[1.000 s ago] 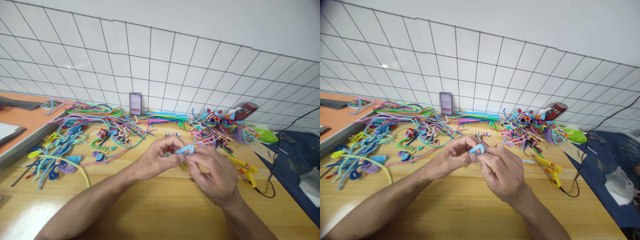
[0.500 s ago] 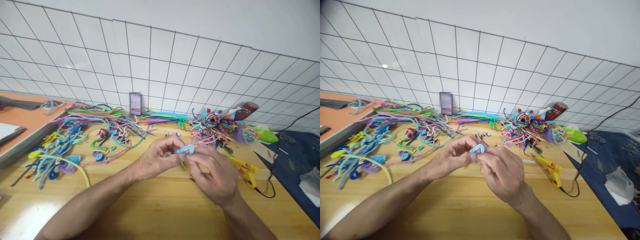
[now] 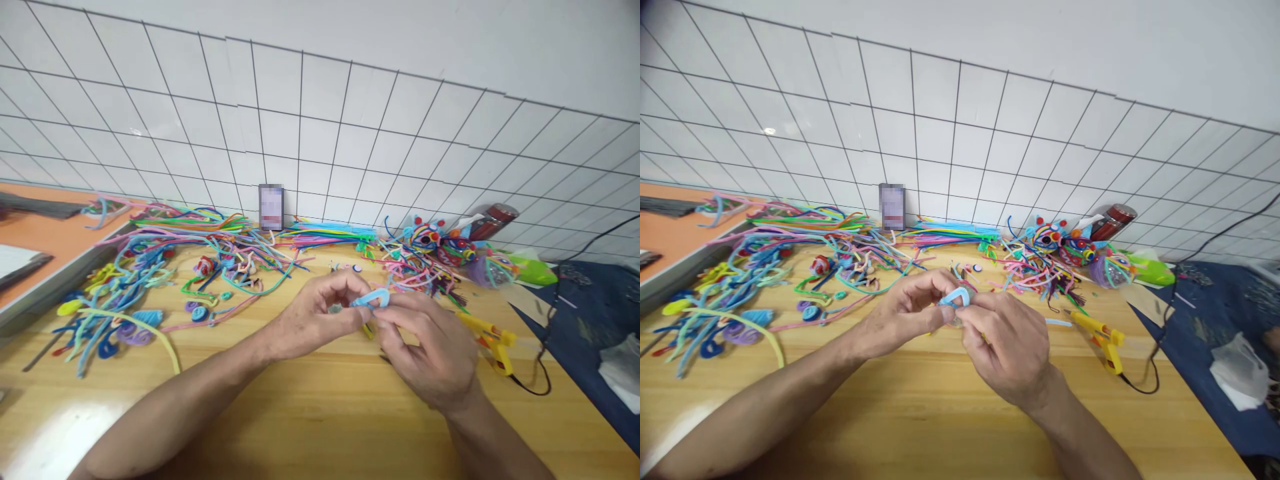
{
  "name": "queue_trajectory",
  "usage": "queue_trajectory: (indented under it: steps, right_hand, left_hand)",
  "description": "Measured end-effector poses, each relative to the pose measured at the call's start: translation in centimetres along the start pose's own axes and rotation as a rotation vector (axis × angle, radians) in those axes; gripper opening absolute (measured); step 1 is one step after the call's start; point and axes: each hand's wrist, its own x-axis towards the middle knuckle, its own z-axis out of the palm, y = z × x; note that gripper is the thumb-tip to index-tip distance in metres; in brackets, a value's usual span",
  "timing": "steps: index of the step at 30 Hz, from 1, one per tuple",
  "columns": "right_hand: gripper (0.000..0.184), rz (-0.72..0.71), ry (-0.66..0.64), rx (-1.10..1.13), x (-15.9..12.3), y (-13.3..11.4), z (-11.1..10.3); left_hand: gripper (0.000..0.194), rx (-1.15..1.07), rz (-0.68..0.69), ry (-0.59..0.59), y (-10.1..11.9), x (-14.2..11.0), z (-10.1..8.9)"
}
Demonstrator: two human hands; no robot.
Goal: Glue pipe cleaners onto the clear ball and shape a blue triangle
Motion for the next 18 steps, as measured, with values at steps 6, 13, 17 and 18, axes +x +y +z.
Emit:
queue_trajectory:
  steps: [6, 13, 17, 18]
  right_hand:
    - [0.026, 0.008, -0.002, -0.001, -0.13, 0.05, 0.10]
    - [0.026, 0.004, -0.002, -0.002, -0.13, 0.16, 0.02]
    - [0.026, 0.006, 0.001, -0.008, -0.10, 0.22, 0.02]
    - [0.027, 0.007, 0.003, -0.007, -0.09, 0.23, 0.03]
  left_hand:
    - [0.031, 0.029, 0.007, 0.019, 0.24, 0.03, 0.03]
    - [0.034, 0.074, -0.007, 0.033, 0.60, 0.05, 0.08]
    - [0.031, 0.074, -0.029, 0.034, 0.67, 0.03, 0.02]
    - [0.030, 0.074, -0.033, 0.035, 0.69, 0.03, 0.02]
